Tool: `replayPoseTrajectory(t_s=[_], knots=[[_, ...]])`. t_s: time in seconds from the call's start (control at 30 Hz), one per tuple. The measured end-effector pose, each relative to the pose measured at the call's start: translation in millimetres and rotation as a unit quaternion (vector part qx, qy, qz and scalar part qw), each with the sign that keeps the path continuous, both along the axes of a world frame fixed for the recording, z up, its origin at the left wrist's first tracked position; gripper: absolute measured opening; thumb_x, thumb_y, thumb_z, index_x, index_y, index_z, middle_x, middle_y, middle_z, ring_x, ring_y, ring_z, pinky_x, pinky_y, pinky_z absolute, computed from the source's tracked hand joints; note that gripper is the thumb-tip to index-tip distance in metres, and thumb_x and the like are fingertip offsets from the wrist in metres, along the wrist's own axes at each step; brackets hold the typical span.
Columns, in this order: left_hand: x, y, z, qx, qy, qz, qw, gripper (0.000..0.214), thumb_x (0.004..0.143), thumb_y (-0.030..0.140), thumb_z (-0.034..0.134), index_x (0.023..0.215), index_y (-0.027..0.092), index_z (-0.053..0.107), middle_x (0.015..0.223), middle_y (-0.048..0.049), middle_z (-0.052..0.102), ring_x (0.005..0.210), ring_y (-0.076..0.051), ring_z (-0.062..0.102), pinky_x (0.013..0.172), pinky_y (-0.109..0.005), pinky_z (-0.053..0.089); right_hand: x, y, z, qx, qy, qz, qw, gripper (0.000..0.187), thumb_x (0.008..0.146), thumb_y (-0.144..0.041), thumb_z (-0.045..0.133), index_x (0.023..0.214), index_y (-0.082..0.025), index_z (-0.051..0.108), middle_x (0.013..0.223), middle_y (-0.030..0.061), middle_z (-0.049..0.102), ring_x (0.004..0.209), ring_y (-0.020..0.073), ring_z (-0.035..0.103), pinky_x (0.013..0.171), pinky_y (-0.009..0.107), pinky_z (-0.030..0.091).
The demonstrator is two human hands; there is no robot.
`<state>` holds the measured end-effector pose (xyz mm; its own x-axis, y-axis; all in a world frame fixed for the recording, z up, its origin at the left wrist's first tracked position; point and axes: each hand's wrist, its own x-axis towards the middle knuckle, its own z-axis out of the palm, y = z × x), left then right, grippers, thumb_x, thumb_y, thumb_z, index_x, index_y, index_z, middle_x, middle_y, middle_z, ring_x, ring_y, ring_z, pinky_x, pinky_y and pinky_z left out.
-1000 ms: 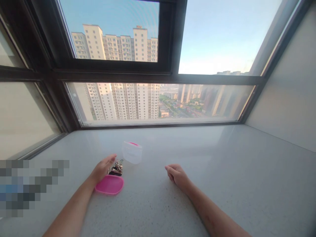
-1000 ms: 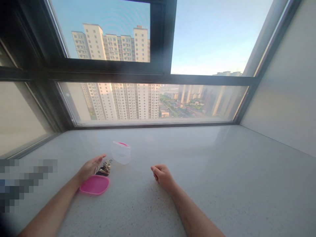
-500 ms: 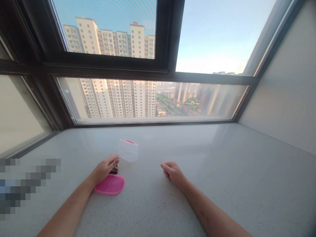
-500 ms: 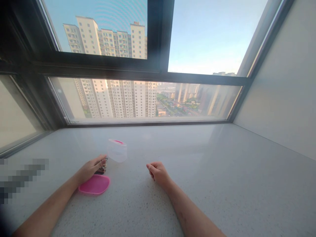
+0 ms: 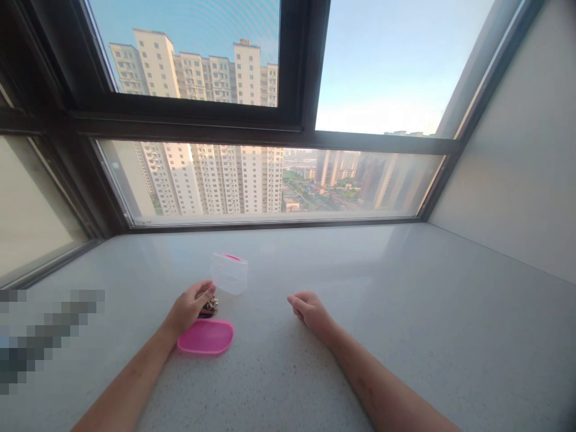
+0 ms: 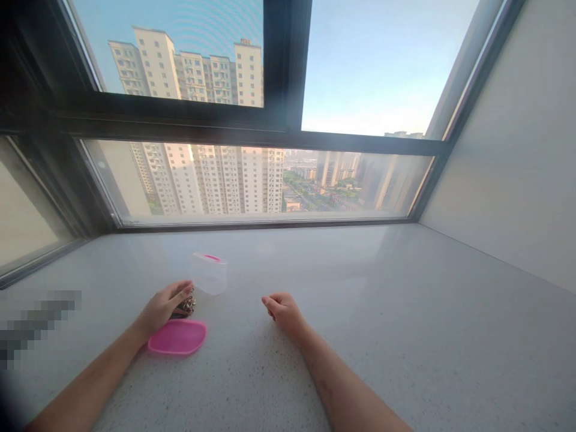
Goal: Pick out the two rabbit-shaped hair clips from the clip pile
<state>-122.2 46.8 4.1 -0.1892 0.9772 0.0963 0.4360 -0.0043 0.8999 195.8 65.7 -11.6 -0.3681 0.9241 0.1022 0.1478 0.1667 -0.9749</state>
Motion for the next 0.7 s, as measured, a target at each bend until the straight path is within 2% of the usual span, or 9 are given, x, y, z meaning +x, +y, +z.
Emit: replayPoseTrajectory(t_s=[0.1,0.27,0.33,0.43,0.5,0.6,0.7], knots=[[0.3,0.2,0.4,-0.011,-0.021,-0.017,1.0,0.06,0.069,0.056,0.057,0.11,0.012,0.054,0.114,-0.0155,0.06,0.097,-0.027,0.061,0.064,-0.032,0.056,-0.4,-1.1,1.1,0.006,-0.003,0.001,1.0,0.043,0.076,-0.045,0.046,0.044,-0.018,0.037,0.038,-0.0052,0.031,0.037,0.006,0.024,0.04,0.022,0.017],[-2.8,-2.0,6.2,0.01,-0.029,0.0,1.0,0.054,0.067,0.052,0.061,0.106,0.014,0.056,0.106,-0.0125,0.064,0.094,-0.028,0.062,0.065,-0.033,0.057,0.6,-1.5,2.6,-0.007,0.006,-0.007,1.0,0.041,0.075,-0.043,0.047,0.044,-0.018,0.037,0.038,-0.0054,0.031,0.037,0.0056,0.024,0.039,0.022,0.017],[-7.3,-1.1,7.2,0.014,0.004,0.017,1.0,0.051,0.069,0.053,0.058,0.103,0.015,0.057,0.105,-0.0116,0.065,0.095,-0.028,0.061,0.066,-0.033,0.056,1.2,-1.3,3.2,-0.018,0.019,-0.006,1.0,0.041,0.075,-0.042,0.047,0.045,-0.017,0.038,0.038,-0.0052,0.033,0.036,0.0054,0.025,0.039,0.021,0.018],[-13.5,2.5,5.7,0.014,0.103,0.03,0.994,0.049,0.07,0.055,0.056,0.1,0.016,0.061,0.105,-0.012,0.065,0.1,-0.031,0.058,0.081,-0.039,0.05,1.9,-2.0,5.6,-0.027,0.031,-0.005,0.999,0.04,0.075,-0.042,0.048,0.045,-0.017,0.038,0.038,-0.005,0.035,0.035,0.0053,0.026,0.039,0.021,0.019],[-14.3,4.4,3.4,0.002,0.154,0.017,0.988,0.048,0.07,0.056,0.054,0.096,0.017,0.064,0.106,-0.0124,0.065,0.103,-0.033,0.056,0.089,-0.042,0.044,2.2,-3.2,7.7,-0.029,0.028,-0.008,0.999,0.041,0.075,-0.042,0.048,0.044,-0.018,0.038,0.037,-0.0049,0.035,0.035,0.0054,0.026,0.038,0.021,0.019],[-10.5,4.2,-0.2,-0.004,0.181,-0.013,0.983,0.05,0.072,0.058,0.05,0.097,0.018,0.067,0.119,-0.0111,0.058,0.114,-0.032,0.049,0.096,-0.041,0.038,2.8,-4.6,9.7,-0.024,0.014,-0.012,1.0,0.041,0.076,-0.042,0.047,0.044,-0.017,0.039,0.036,-0.0047,0.036,0.034,0.0054,0.027,0.038,0.021,0.019],[-5.2,2.1,-2.8,-0.002,0.188,-0.018,0.982,0.053,0.071,0.059,0.049,0.102,0.02,0.066,0.127,-0.0092,0.052,0.122,-0.031,0.04,0.1,-0.042,0.032,3.5,-4.5,9.2,-0.019,0.006,-0.012,1.0,0.041,0.077,-0.041,0.047,0.044,-0.017,0.04,0.037,-0.0048,0.036,0.034,0.005,0.027,0.038,0.021,0.019]])
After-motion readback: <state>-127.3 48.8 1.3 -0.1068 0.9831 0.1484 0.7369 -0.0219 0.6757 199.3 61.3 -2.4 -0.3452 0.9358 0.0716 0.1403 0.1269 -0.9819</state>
